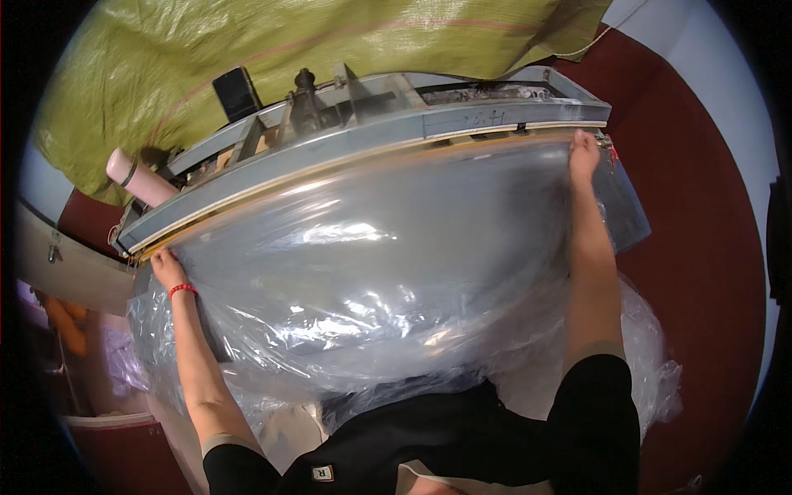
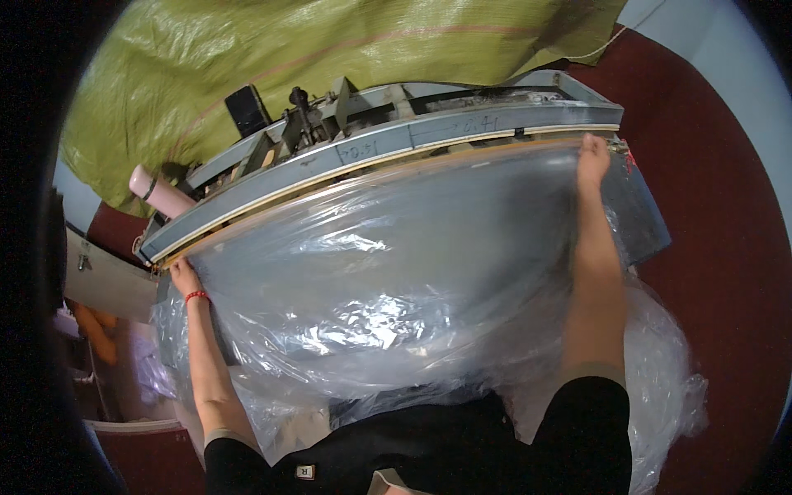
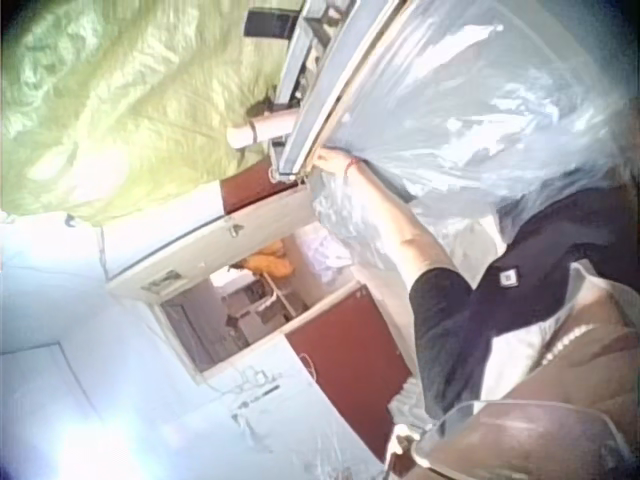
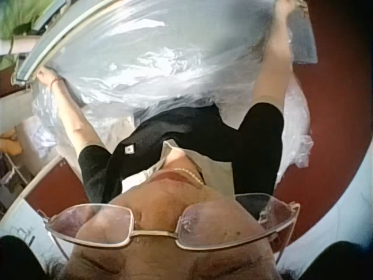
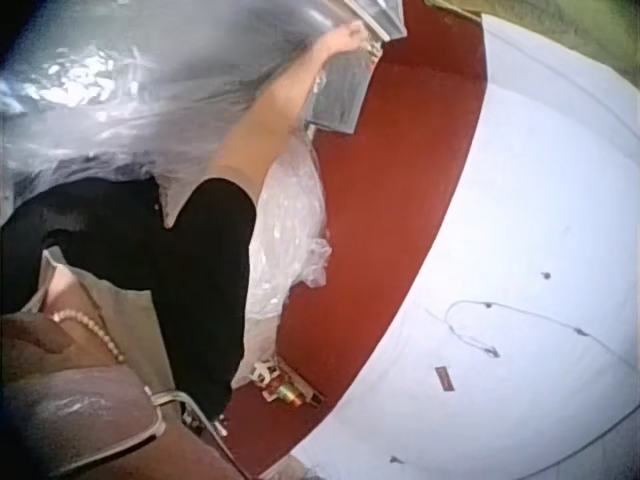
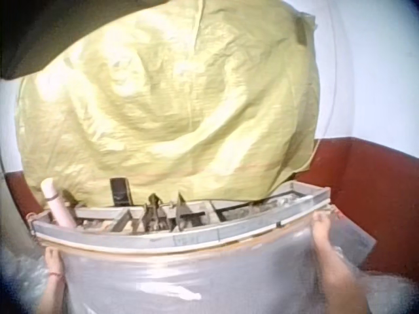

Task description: The recorder uses a thermal impulse sealer to seal large plastic sheets or bags.

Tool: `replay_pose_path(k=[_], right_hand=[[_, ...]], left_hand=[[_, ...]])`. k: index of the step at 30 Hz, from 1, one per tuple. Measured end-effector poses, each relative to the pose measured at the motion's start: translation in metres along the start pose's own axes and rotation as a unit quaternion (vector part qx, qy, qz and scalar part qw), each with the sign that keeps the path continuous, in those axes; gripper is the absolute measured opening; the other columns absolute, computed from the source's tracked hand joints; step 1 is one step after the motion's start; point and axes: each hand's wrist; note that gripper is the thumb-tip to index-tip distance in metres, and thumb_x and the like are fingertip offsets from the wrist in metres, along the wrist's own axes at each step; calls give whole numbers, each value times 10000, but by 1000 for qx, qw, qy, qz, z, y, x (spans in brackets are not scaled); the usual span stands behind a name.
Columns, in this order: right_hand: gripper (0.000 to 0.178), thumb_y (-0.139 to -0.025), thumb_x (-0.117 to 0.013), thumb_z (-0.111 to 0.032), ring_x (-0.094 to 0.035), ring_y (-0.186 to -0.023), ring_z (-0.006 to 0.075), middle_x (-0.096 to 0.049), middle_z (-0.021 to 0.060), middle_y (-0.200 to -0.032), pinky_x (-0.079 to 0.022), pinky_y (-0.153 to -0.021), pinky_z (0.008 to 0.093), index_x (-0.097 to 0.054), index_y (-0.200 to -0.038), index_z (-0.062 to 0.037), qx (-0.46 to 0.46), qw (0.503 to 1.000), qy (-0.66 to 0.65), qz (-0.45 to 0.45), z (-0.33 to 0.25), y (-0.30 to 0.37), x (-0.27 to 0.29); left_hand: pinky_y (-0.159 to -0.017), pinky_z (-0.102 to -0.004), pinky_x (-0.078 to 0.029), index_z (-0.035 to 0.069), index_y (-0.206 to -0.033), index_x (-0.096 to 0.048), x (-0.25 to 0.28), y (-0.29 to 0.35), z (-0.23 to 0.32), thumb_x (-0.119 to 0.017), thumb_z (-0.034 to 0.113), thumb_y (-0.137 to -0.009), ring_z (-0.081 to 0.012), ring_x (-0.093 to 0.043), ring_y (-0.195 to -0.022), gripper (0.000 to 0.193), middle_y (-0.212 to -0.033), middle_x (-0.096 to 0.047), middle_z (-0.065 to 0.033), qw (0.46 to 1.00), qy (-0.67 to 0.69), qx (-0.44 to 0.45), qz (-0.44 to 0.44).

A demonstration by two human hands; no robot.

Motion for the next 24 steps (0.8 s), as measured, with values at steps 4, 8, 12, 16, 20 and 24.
replay_pose_path(k=[4, 8, 12, 16, 20, 24], right_hand=[[165, -792, -573, -161, -442, -531, 79, -480, -6, -588, -366, -489, 222, -519, -743, -13, -9, 999, -44, 27, -3, -1, -9], [168, -765, -604, -149, -442, -519, 82, -481, -2, -592, -365, -467, 215, -491, -733, -29, -5, 993, -67, 94, -6, 1, -9], [145, -774, -571, -144, -460, -472, 105, -504, 32, -604, -378, -427, 232, -473, -806, -42, -47, 992, -67, 93, -14, 3, -12], [165, -812, -487, -178, -499, -444, 137, -531, 68, -604, -398, -404, 253, -460, -876, -28, -69, 987, -41, 141, -30, 3, -6], [161, -818, -464, -153, -525, -502, 162, -531, 122, -729, -417, -399, 285, -435, -904, -21, -110, 986, -49, 116, -41, 4, -2], [208, -819, -461, -161, -559, -670, 248, -555, 155, -812, -447, -574, 337, -445, -952, -2, -103, 982, 98, 127, -36, -1, -1]], left_hand=[[-465, -170, -273, 103, -643, -459, -12, -7, -5, -551, 145, -796, -39, -363, -511, 183, -588, -441, 31, 990, 117, 20, -72], [-491, -168, -310, 83, -668, -470, -12, -13, -16, -585, 148, -783, -48, -396, -539, 175, -613, -457, 34, 992, 105, 1, -68], [-497, -177, -337, 70, -705, -474, -1, -19, -31, -570, 155, -790, -56, -410, -552, 154, -632, -471, 25, 994, 97, 32, -36], [-509, -214, -405, 52, -774, -462, -4, -9, -7, -513, 164, -814, -90, -446, -551, 130, -656, -486, -10, 971, 209, 93, -74], [-531, -263, -453, 33, -837, -451, -13, 6, 21, -478, 149, -814, -124, -473, -550, 121, -672, -493, -45, 969, 222, 103, -28], [-523, -247, -420, 31, -858, -452, -4, -1, 9, -470, 112, -807, -128, -473, -568, 98, -675, -487, -33, 975, 204, 83, -44]])
Point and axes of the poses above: each hand's wrist, its own y-axis away from the middle knuckle, its own x-axis out of the back of the hand, z = x × y
